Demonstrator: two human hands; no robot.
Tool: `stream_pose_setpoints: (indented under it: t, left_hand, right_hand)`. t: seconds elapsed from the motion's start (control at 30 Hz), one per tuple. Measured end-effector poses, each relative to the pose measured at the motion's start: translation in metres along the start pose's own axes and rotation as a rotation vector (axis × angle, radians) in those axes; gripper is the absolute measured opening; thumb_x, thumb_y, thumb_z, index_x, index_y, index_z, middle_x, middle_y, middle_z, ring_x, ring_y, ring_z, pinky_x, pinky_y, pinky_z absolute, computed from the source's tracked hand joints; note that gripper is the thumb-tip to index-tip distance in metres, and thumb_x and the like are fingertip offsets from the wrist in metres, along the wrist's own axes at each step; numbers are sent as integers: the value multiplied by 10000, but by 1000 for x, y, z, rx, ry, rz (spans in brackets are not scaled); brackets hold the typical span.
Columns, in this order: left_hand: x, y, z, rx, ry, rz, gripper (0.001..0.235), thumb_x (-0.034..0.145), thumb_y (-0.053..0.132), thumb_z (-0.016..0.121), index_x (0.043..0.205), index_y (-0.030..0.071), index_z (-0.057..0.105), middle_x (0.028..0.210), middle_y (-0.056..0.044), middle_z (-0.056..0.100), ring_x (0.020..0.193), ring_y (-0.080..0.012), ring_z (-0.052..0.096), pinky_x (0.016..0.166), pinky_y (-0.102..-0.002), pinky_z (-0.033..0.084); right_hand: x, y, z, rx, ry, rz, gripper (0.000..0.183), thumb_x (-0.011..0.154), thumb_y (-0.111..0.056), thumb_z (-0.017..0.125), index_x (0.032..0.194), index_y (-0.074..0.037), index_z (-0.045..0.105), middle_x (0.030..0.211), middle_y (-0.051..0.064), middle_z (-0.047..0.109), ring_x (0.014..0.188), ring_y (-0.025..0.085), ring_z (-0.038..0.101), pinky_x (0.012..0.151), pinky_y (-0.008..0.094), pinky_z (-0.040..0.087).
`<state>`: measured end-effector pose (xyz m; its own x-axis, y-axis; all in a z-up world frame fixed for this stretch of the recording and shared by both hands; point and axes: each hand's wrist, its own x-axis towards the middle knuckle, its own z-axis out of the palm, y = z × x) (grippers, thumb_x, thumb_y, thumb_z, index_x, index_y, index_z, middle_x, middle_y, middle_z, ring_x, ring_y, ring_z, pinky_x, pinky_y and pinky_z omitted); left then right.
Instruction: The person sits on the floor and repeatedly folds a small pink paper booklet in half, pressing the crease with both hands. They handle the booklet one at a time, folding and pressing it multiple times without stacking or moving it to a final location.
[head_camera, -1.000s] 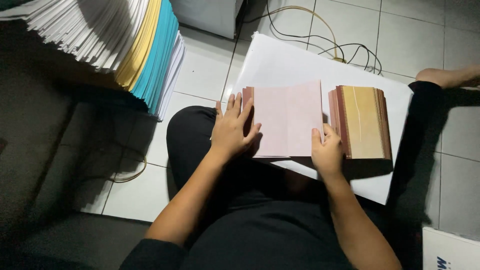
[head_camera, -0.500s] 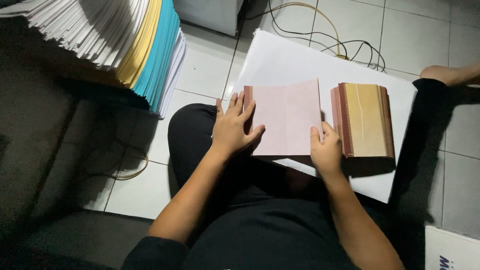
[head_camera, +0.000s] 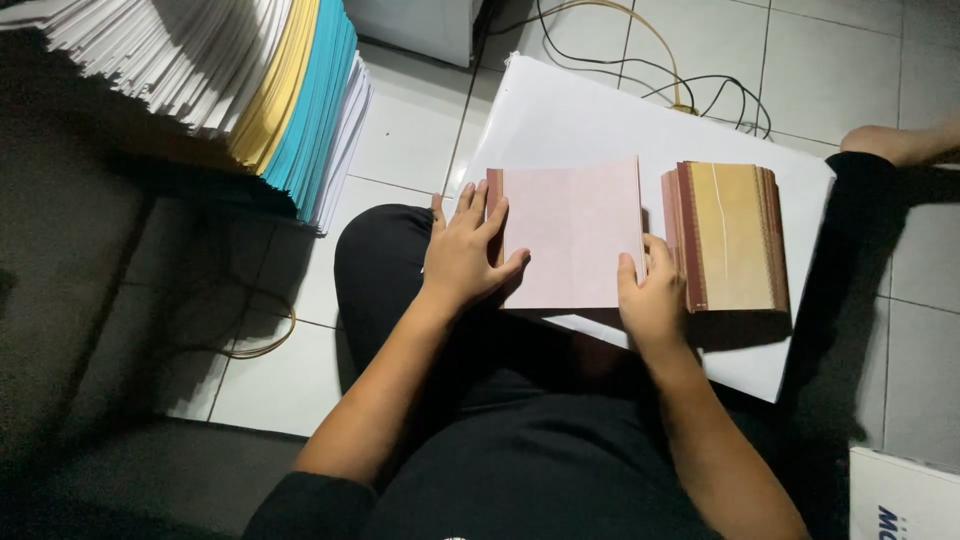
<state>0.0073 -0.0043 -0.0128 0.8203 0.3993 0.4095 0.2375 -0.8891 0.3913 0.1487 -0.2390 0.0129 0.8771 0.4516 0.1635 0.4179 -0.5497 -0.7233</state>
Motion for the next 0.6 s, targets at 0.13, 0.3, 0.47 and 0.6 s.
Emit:
stream_pose_setpoints:
  t: [0.13,0.3,0.47,0.6]
  left_hand:
    - [0,0,2,2,4,1,789,807,612,707,1429,144,585,1513,-220,505,1459,-349,418,1201,-654,88]
    - [-1,-2,7,33,11,15,808,786,614,709,1434,149,577,1521,-219,496,1456,-348,424,1195,-664,88]
    - [-4,0,10,64,-13,16,805,790,611,698,1434,142,579,1515,-231,500,1453,-352,430,1191,-669,77]
    - [-2,-1,10,89,-4,14,807,788,618,691,1429,141,581,1500,-236,513,1444,-356,442,1174,-699,72]
  right_hand:
    - [-13,-49,-4,-442,108,-249,669,917,-132,706,1502,24,420,1374,247,508,1189,488,543,712,646,588]
    - [-6,-27,37,-485,-200,-708,499,1009,-264,529,1424,10,543,1486,233,506,1387,385,475,1126,470,385]
    - [29,-25,53,-475,-323,-654,564,1050,-263,418,1532,31,407,1605,234,382,1471,381,363,1196,506,255]
    - [69,-20,66,-497,-360,-596,689,1078,-466,338,1585,0,311,1652,209,293,1526,346,279,1238,486,161]
